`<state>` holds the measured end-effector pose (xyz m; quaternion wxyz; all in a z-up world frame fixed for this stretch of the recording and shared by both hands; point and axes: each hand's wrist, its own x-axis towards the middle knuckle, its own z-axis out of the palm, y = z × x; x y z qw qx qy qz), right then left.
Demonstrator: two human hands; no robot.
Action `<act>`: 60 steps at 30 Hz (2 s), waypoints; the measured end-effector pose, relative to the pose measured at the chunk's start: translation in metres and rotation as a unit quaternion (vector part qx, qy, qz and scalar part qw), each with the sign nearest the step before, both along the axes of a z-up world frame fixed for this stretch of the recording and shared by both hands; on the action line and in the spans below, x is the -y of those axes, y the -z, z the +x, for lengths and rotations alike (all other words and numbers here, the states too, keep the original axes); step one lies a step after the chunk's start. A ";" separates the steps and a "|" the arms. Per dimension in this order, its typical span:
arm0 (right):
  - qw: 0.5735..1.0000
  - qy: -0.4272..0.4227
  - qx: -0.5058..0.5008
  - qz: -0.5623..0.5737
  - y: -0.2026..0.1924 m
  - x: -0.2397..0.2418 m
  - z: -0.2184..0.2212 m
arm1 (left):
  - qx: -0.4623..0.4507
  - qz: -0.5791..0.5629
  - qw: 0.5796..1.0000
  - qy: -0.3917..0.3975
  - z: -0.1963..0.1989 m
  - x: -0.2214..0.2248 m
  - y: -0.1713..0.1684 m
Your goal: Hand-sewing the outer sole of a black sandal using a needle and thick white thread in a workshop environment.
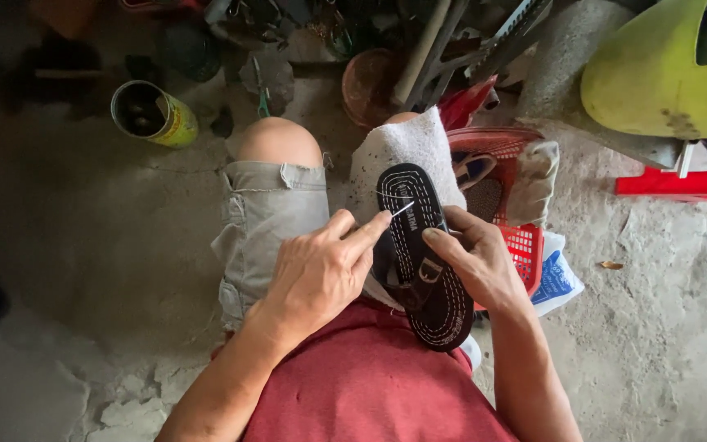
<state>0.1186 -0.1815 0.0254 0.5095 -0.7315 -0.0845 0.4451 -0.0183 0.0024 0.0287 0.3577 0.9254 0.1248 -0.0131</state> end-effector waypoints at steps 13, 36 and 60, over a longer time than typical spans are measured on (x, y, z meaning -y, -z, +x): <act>1.000 -0.009 0.015 -0.021 -0.007 -0.005 -0.001 | 0.012 0.025 1.000 0.013 0.003 -0.002 -0.005; 0.913 -0.168 0.351 -0.122 0.003 -0.065 -0.032 | 0.033 0.133 0.985 0.105 0.003 -0.071 0.021; 0.801 -0.054 0.589 -0.094 0.019 -0.025 0.019 | 0.085 0.108 0.990 0.016 -0.002 -0.060 0.056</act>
